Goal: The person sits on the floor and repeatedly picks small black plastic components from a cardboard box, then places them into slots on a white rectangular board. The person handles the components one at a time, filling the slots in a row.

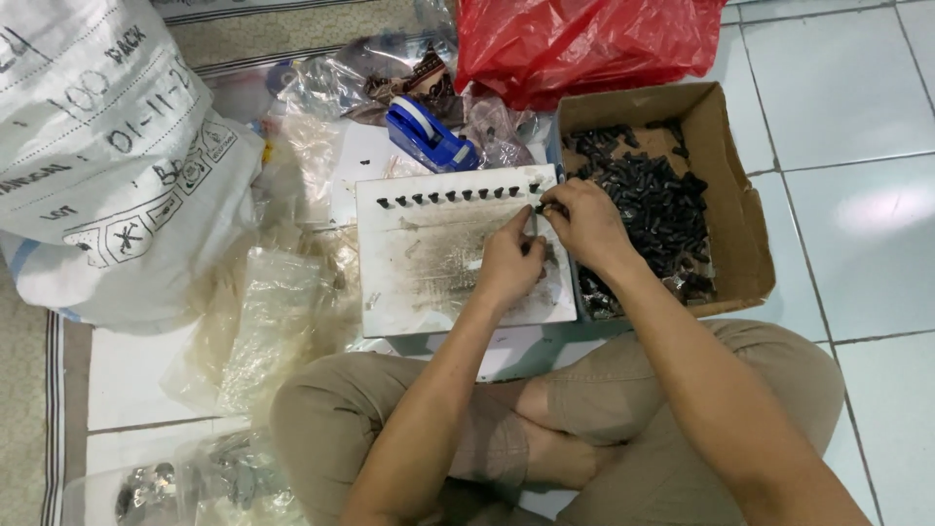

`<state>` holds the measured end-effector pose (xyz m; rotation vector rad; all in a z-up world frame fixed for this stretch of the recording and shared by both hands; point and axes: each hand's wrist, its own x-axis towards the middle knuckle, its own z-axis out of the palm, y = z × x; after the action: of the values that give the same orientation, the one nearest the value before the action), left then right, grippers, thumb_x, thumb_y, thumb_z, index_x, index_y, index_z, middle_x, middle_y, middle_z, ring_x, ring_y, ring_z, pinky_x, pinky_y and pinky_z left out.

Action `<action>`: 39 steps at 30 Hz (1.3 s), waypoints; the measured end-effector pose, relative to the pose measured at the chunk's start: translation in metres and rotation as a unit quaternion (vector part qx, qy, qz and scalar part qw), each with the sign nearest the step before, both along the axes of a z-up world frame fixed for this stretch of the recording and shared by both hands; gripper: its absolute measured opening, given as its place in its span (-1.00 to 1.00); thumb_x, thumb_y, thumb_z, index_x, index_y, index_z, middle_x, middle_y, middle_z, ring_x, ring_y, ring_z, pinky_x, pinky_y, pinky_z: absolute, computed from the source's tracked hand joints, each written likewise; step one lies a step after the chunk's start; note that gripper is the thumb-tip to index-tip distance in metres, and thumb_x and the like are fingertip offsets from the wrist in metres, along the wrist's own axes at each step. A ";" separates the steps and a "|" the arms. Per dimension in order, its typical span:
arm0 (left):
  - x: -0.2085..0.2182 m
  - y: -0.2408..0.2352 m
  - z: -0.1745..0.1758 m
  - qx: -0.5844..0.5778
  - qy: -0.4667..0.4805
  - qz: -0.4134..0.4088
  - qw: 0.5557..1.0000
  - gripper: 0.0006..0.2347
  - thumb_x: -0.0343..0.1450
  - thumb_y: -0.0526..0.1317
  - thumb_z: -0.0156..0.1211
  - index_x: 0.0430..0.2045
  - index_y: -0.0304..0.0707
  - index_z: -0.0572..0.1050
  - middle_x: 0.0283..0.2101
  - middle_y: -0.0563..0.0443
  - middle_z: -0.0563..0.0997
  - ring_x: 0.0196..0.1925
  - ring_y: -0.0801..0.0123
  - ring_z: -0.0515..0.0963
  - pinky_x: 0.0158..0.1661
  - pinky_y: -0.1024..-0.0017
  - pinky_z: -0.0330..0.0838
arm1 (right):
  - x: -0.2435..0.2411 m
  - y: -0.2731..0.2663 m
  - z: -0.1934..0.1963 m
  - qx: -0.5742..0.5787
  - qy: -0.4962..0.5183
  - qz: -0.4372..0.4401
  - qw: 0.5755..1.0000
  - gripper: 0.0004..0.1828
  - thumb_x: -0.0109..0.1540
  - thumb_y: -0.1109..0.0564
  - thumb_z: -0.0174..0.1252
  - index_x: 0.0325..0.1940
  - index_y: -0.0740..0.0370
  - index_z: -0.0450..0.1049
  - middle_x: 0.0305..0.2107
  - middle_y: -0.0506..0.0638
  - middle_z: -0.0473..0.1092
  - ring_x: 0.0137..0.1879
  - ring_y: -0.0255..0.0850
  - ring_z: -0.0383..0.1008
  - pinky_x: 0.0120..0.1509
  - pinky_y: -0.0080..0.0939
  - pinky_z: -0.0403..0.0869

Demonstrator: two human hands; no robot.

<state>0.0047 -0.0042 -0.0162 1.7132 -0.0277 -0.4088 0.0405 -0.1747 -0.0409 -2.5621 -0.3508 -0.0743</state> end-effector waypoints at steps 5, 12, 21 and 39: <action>-0.001 0.001 0.003 0.000 -0.004 0.000 1.000 -0.51 0.45 -0.37 0.03 0.32 -0.65 0.21 -0.28 -0.43 0.67 -0.55 0.27 0.67 -0.56 0.42 0.57 | -0.002 0.003 0.008 0.004 0.007 -0.002 1.000 -0.80 0.25 0.27 0.25 -0.04 0.26 0.60 -0.32 0.09 0.48 -0.07 0.04 0.52 0.05 -0.06 0.49; -0.002 0.002 0.008 0.007 0.004 0.002 1.000 -0.49 0.46 -0.35 0.03 0.34 -0.66 0.18 -0.22 -0.45 0.66 -0.52 0.28 0.67 -0.54 0.39 0.56 | -0.004 0.004 0.014 0.032 0.019 -0.013 0.999 -0.75 0.22 0.27 0.26 -0.01 0.26 0.58 -0.33 0.10 0.47 -0.08 0.06 0.51 0.01 -0.01 0.50; -0.022 -0.014 0.008 0.157 -0.272 -0.011 0.949 -0.79 0.47 -0.33 0.09 -0.07 -0.45 0.53 -0.43 -0.28 0.61 -0.44 0.00 0.65 -0.47 0.26 0.54 | -0.011 -0.044 0.057 -0.020 0.073 -0.035 0.997 -0.73 0.22 0.14 0.30 -0.05 0.33 0.60 -0.26 0.29 0.52 -0.04 0.25 0.55 0.02 0.16 0.52; 0.034 -0.210 -0.066 0.258 -0.232 -0.154 0.925 -0.77 0.39 -0.29 0.19 -0.19 -0.52 0.56 -0.26 -0.36 0.55 -0.15 -0.17 0.65 -0.23 0.09 0.63 | -0.007 -0.207 -0.003 0.088 0.394 -0.252 0.879 -0.61 0.11 0.25 0.29 0.03 0.35 0.61 -0.41 0.42 0.56 -0.32 0.14 0.62 -0.24 0.00 0.62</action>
<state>0.0386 -0.2143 -0.0821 2.3097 -0.5883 -0.2385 0.0339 -0.3813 -0.0441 -2.1997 0.6046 0.6954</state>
